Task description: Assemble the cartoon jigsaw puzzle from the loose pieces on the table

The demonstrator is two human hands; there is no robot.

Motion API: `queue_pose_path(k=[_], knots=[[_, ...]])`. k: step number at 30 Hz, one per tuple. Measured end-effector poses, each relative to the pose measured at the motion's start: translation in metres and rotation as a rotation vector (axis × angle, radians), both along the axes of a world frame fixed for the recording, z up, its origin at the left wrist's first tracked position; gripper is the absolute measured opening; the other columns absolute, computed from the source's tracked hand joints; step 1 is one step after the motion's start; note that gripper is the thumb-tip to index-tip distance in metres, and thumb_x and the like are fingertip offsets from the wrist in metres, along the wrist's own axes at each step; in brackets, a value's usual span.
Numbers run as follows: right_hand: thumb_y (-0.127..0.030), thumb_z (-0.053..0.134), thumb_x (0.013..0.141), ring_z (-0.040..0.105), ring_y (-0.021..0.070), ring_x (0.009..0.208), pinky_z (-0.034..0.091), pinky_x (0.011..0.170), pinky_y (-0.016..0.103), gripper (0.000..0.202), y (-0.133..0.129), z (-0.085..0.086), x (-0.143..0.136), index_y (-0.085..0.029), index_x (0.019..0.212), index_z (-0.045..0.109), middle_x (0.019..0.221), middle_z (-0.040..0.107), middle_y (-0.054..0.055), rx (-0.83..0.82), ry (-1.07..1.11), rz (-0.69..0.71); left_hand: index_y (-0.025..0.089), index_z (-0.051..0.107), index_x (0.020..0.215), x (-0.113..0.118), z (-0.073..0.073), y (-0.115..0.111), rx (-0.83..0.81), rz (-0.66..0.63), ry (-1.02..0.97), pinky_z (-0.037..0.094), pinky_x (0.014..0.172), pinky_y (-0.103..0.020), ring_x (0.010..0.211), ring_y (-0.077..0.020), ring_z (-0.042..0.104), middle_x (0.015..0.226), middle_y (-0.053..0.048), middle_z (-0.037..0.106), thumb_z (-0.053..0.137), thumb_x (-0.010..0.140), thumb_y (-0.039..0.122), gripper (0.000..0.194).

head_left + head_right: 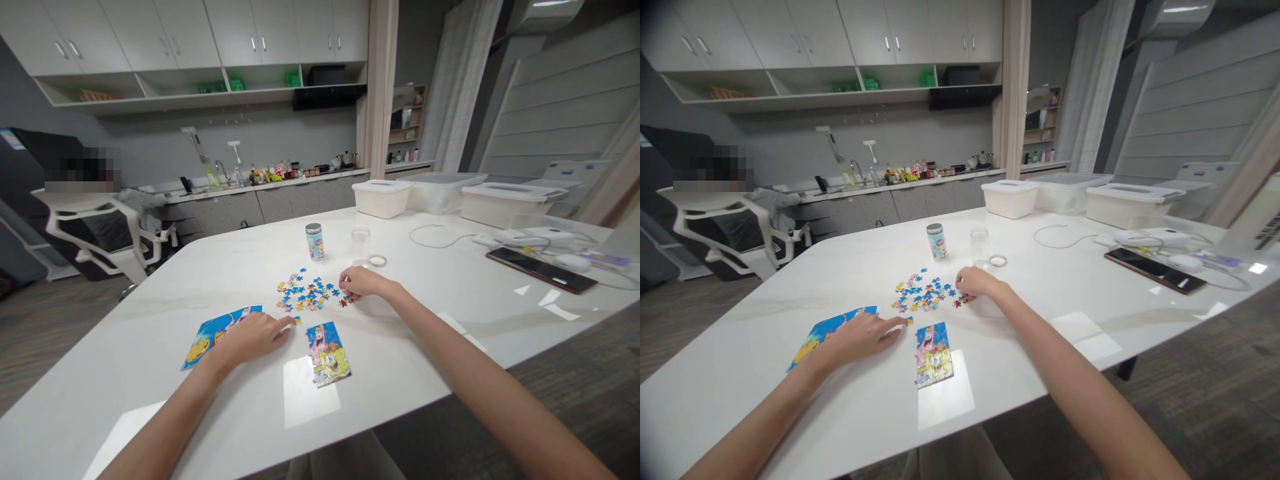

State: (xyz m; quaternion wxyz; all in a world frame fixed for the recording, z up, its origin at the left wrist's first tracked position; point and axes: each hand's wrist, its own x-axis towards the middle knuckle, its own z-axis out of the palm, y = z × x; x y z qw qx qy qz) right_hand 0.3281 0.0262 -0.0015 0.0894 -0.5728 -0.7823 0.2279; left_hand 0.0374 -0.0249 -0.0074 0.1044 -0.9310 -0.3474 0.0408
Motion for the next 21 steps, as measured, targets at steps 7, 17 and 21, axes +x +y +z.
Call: queue_pose_path(k=[7,17,21], knots=[[-0.022,0.049,0.082,0.064,0.0187,0.081,0.043,0.070,0.025,0.025,-0.003,0.002,-0.004,-0.015,0.094,0.069,0.090,0.072,0.008,0.164,-0.043,0.100,0.021,0.059,0.115,-0.001,-0.008,-0.001,0.026,0.034,0.011,0.045,0.060,-0.026,0.057,-0.0162,0.062,0.061,-0.003,0.065,0.032,0.094,0.029,0.035],[-0.027,0.056,0.078,0.061,0.0198,0.080,0.044,0.071,0.028,0.026,-0.002,0.000,-0.002,-0.015,0.098,0.065,0.091,0.068,0.008,0.152,-0.071,0.176,0.015,0.060,0.108,0.001,-0.004,-0.003,0.016,0.185,0.013,0.048,0.064,-0.037,0.065,-0.0260,0.066,0.068,-0.011,0.067,0.034,0.092,0.029,0.034],[-0.021,0.059,0.075,0.061,0.0184,0.079,0.045,0.070,0.027,0.026,-0.006,0.009,0.002,-0.015,0.100,0.064,0.093,0.068,0.008,0.041,-0.080,0.163,0.015,0.061,0.106,0.001,-0.003,-0.004,0.006,0.201,0.029,0.049,0.065,-0.038,0.066,-0.0269,0.067,0.069,-0.012,0.068,0.034,0.091,0.028,0.034]])
